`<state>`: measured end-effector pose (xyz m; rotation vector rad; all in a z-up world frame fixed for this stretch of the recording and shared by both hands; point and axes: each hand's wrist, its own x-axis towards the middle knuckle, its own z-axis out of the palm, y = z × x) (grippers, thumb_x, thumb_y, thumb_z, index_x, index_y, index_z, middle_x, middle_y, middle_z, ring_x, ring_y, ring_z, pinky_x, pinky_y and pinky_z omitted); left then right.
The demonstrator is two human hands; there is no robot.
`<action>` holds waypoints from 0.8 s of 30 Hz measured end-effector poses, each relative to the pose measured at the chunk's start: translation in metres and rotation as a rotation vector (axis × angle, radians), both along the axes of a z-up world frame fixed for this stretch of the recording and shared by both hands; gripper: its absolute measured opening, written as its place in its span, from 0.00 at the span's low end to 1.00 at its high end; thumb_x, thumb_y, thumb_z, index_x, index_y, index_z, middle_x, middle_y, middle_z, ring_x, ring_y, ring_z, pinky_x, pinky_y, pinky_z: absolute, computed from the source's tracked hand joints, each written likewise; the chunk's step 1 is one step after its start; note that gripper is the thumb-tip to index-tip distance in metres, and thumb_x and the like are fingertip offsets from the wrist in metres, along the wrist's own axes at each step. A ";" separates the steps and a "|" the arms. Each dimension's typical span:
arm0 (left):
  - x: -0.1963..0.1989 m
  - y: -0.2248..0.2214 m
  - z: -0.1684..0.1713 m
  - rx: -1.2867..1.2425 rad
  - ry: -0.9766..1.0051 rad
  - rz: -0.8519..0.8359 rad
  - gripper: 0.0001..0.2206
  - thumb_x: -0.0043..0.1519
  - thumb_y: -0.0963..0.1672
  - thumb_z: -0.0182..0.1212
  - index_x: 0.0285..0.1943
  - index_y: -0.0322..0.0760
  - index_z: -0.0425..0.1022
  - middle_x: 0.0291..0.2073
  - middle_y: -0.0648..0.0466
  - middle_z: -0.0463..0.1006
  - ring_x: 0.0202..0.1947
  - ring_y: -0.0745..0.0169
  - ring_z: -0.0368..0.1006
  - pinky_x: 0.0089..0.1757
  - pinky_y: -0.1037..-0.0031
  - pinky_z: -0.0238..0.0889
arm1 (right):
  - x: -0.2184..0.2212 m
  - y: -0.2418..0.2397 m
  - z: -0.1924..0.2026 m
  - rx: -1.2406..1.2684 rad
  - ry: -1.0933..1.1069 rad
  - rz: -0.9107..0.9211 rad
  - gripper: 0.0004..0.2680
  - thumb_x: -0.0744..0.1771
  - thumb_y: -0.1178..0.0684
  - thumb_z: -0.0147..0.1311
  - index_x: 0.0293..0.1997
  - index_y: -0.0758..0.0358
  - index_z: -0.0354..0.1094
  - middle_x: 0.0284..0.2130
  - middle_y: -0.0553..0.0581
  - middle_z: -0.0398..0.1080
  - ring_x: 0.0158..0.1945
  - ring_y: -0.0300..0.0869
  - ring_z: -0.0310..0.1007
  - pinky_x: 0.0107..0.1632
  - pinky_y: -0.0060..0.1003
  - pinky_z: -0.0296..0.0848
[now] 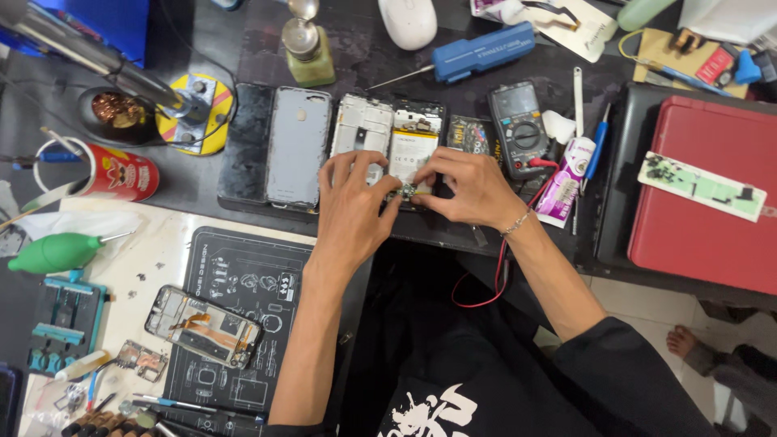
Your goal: The person connects internal ribbon cables to a phone motherboard and chassis, then holds up the reassembled phone.
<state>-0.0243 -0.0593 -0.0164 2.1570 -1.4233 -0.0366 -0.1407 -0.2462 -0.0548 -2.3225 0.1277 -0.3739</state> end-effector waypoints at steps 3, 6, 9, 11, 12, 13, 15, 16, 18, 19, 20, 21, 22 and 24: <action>-0.002 -0.001 0.000 -0.001 -0.006 0.013 0.08 0.54 0.41 0.70 0.41 0.37 0.83 0.52 0.52 0.73 0.60 0.48 0.63 0.60 0.52 0.50 | 0.000 -0.001 -0.003 -0.026 -0.003 0.005 0.10 0.59 0.52 0.71 0.39 0.57 0.76 0.30 0.47 0.73 0.26 0.38 0.70 0.29 0.33 0.70; -0.004 -0.001 0.002 0.008 -0.002 0.003 0.08 0.55 0.41 0.70 0.43 0.36 0.83 0.52 0.51 0.73 0.59 0.49 0.63 0.61 0.53 0.50 | -0.001 -0.001 -0.002 -0.034 -0.015 0.008 0.10 0.59 0.51 0.71 0.39 0.58 0.76 0.30 0.47 0.73 0.26 0.38 0.71 0.30 0.34 0.70; -0.004 -0.002 0.002 0.014 -0.003 0.002 0.08 0.55 0.41 0.70 0.42 0.37 0.83 0.51 0.51 0.73 0.59 0.49 0.63 0.60 0.52 0.50 | -0.002 0.000 0.002 -0.015 0.046 -0.006 0.10 0.60 0.51 0.69 0.39 0.58 0.75 0.31 0.47 0.74 0.27 0.40 0.72 0.30 0.36 0.70; -0.005 -0.002 0.003 0.023 -0.010 0.005 0.08 0.54 0.41 0.70 0.42 0.37 0.83 0.51 0.51 0.73 0.59 0.47 0.62 0.59 0.52 0.50 | -0.001 -0.002 0.007 -0.020 0.045 0.048 0.10 0.61 0.51 0.68 0.40 0.60 0.73 0.31 0.49 0.73 0.31 0.42 0.74 0.33 0.37 0.71; -0.005 -0.002 0.004 0.031 -0.014 0.006 0.09 0.54 0.41 0.70 0.42 0.37 0.83 0.51 0.51 0.73 0.59 0.47 0.62 0.59 0.52 0.50 | -0.001 -0.002 0.009 -0.020 0.044 0.074 0.10 0.61 0.51 0.68 0.40 0.61 0.72 0.31 0.50 0.73 0.32 0.43 0.75 0.35 0.38 0.72; -0.005 -0.002 0.004 0.031 -0.016 0.007 0.09 0.54 0.41 0.70 0.42 0.37 0.83 0.51 0.51 0.73 0.59 0.47 0.62 0.59 0.52 0.50 | 0.001 -0.005 0.011 -0.016 0.053 0.106 0.10 0.61 0.51 0.67 0.40 0.61 0.72 0.31 0.51 0.73 0.33 0.43 0.75 0.35 0.38 0.72; -0.004 -0.003 0.003 0.032 -0.018 0.006 0.08 0.54 0.41 0.70 0.42 0.37 0.83 0.51 0.51 0.73 0.59 0.48 0.63 0.60 0.52 0.50 | 0.005 -0.012 0.015 -0.006 0.071 0.167 0.10 0.62 0.52 0.66 0.40 0.61 0.72 0.32 0.52 0.73 0.34 0.45 0.75 0.37 0.39 0.72; -0.004 -0.004 0.003 0.026 -0.020 0.005 0.08 0.54 0.41 0.70 0.42 0.38 0.83 0.50 0.52 0.73 0.59 0.48 0.63 0.60 0.52 0.50 | 0.007 -0.013 0.016 0.003 0.089 0.172 0.09 0.61 0.52 0.67 0.40 0.61 0.72 0.32 0.51 0.74 0.33 0.44 0.75 0.36 0.39 0.72; -0.004 -0.003 0.003 0.016 -0.025 0.002 0.08 0.54 0.41 0.70 0.41 0.38 0.83 0.50 0.52 0.73 0.59 0.48 0.63 0.59 0.52 0.50 | 0.011 -0.015 0.018 0.023 0.126 0.184 0.09 0.61 0.52 0.67 0.38 0.61 0.72 0.31 0.51 0.74 0.32 0.43 0.74 0.34 0.38 0.71; -0.004 -0.003 0.003 0.015 -0.021 0.001 0.08 0.54 0.42 0.70 0.41 0.38 0.83 0.50 0.52 0.73 0.59 0.48 0.64 0.59 0.52 0.50 | 0.011 -0.015 0.019 0.033 0.130 0.170 0.09 0.61 0.52 0.67 0.38 0.61 0.73 0.30 0.50 0.74 0.31 0.43 0.73 0.34 0.38 0.71; -0.004 -0.003 0.003 0.014 -0.019 0.001 0.08 0.54 0.42 0.70 0.41 0.38 0.83 0.50 0.52 0.73 0.59 0.48 0.64 0.59 0.52 0.50 | 0.011 -0.015 0.020 0.043 0.133 0.158 0.09 0.61 0.52 0.67 0.38 0.61 0.73 0.30 0.50 0.74 0.29 0.43 0.73 0.33 0.38 0.71; -0.003 -0.003 0.003 0.013 -0.016 0.002 0.08 0.54 0.42 0.70 0.41 0.38 0.83 0.50 0.52 0.73 0.58 0.48 0.64 0.59 0.52 0.50 | 0.011 -0.014 0.020 0.052 0.137 0.146 0.09 0.61 0.52 0.67 0.38 0.60 0.74 0.30 0.50 0.74 0.28 0.43 0.72 0.33 0.38 0.71; -0.003 -0.003 0.002 0.015 -0.015 0.008 0.08 0.54 0.42 0.70 0.41 0.38 0.82 0.50 0.52 0.73 0.58 0.48 0.64 0.59 0.52 0.51 | 0.011 -0.013 0.020 0.043 0.130 0.142 0.09 0.61 0.52 0.67 0.38 0.60 0.74 0.30 0.50 0.74 0.28 0.43 0.71 0.32 0.38 0.70; -0.004 -0.003 0.002 0.019 -0.011 0.016 0.07 0.55 0.42 0.70 0.41 0.38 0.82 0.49 0.53 0.73 0.58 0.48 0.64 0.59 0.52 0.51 | 0.009 -0.011 0.020 0.027 0.118 0.131 0.09 0.60 0.52 0.67 0.38 0.60 0.74 0.29 0.50 0.74 0.27 0.43 0.70 0.32 0.38 0.70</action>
